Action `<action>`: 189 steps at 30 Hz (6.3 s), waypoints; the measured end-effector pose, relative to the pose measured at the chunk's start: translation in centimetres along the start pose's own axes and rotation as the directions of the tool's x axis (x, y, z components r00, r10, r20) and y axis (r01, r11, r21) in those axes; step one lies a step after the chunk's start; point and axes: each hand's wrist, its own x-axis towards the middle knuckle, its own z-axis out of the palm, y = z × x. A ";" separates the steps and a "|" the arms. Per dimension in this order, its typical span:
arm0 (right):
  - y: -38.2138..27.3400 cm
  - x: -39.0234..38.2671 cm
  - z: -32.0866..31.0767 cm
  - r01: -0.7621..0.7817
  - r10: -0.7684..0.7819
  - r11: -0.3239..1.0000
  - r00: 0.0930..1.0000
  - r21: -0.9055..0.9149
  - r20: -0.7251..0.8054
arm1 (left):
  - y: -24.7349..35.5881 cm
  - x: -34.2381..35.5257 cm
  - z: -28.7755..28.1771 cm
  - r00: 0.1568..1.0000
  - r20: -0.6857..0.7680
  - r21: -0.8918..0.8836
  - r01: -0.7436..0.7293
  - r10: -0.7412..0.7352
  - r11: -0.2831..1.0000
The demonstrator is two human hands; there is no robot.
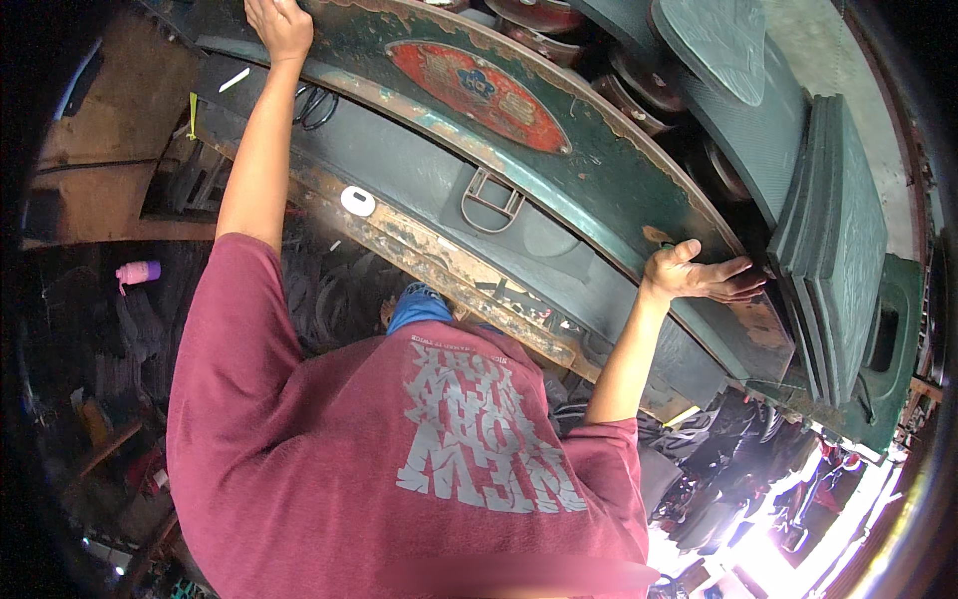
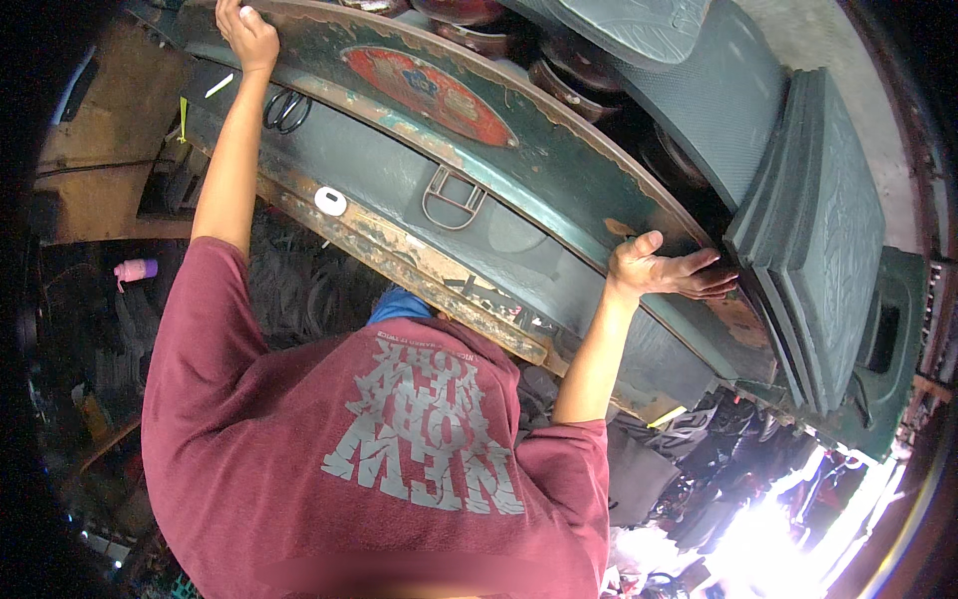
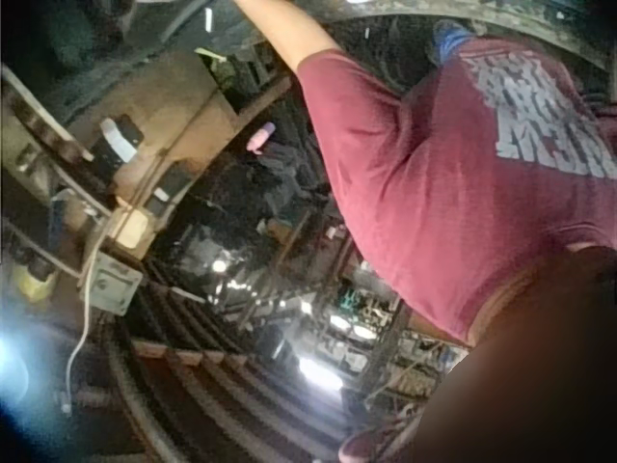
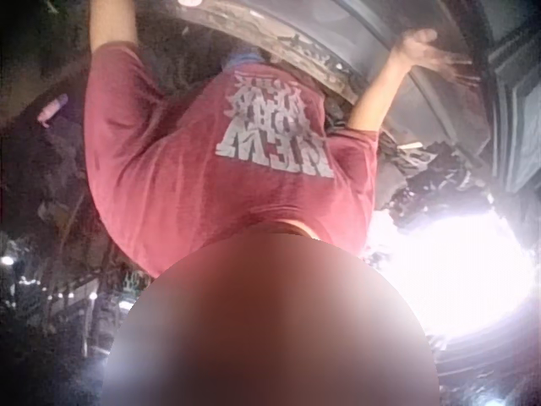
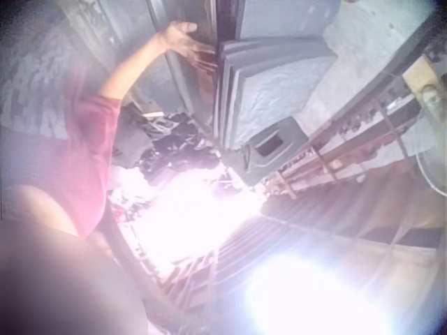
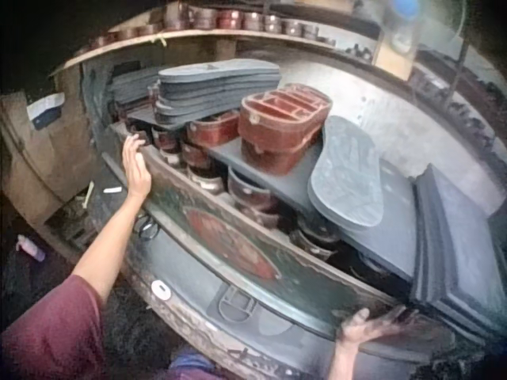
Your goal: The person repeatedly places a metal insole template on a sheet of dark gray foam, uses scissors to cut around the template, and then removes the cut piece. The person stacks the finished insoles on the machine and repeats the process multiple times.
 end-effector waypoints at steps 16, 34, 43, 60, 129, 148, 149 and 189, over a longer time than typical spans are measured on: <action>0.0 -0.4 0.9 0.007 -0.008 1.000 0.999 -0.008 -0.032 | -0.3 -0.3 0.5 0.999 0.018 0.018 0.033 -0.034 0.999; 4.2 -5.6 1.7 0.219 -0.222 0.942 0.975 -0.253 0.018 | 1.6 0.6 0.0 0.999 0.023 -0.005 0.033 -0.033 0.999; 0.0 -2.2 0.6 -0.112 0.111 0.994 0.993 -0.012 -0.047 | 3.6 0.4 -0.3 0.990 0.061 -0.033 0.128 -0.126 0.991; -7.8 -3.8 4.3 -0.118 0.081 0.897 0.991 0.426 0.102 | 5.0 0.5 -0.1 0.980 0.040 -0.027 0.195 -0.194 0.980; -13.8 -14.3 -12.4 -0.206 -0.155 0.938 0.466 0.278 0.871 | 20.3 -23.0 -20.2 0.618 0.759 -0.011 0.324 -0.203 0.946; -11.6 -16.4 -9.8 -0.132 -0.230 0.945 0.378 0.298 0.897 | 21.1 -24.9 -17.2 0.719 0.630 0.184 0.229 -0.293 0.956; -11.4 -16.3 -9.6 -0.162 -0.242 0.936 0.354 0.314 0.903 | 21.1 -25.3 -16.7 0.678 0.676 0.195 0.212 -0.288 0.958; -15.3 -13.2 -13.3 -0.361 -0.034 0.928 0.165 0.093 0.986 | 17.1 -21.5 -20.6 0.362 0.931 0.015 0.110 -0.054 0.994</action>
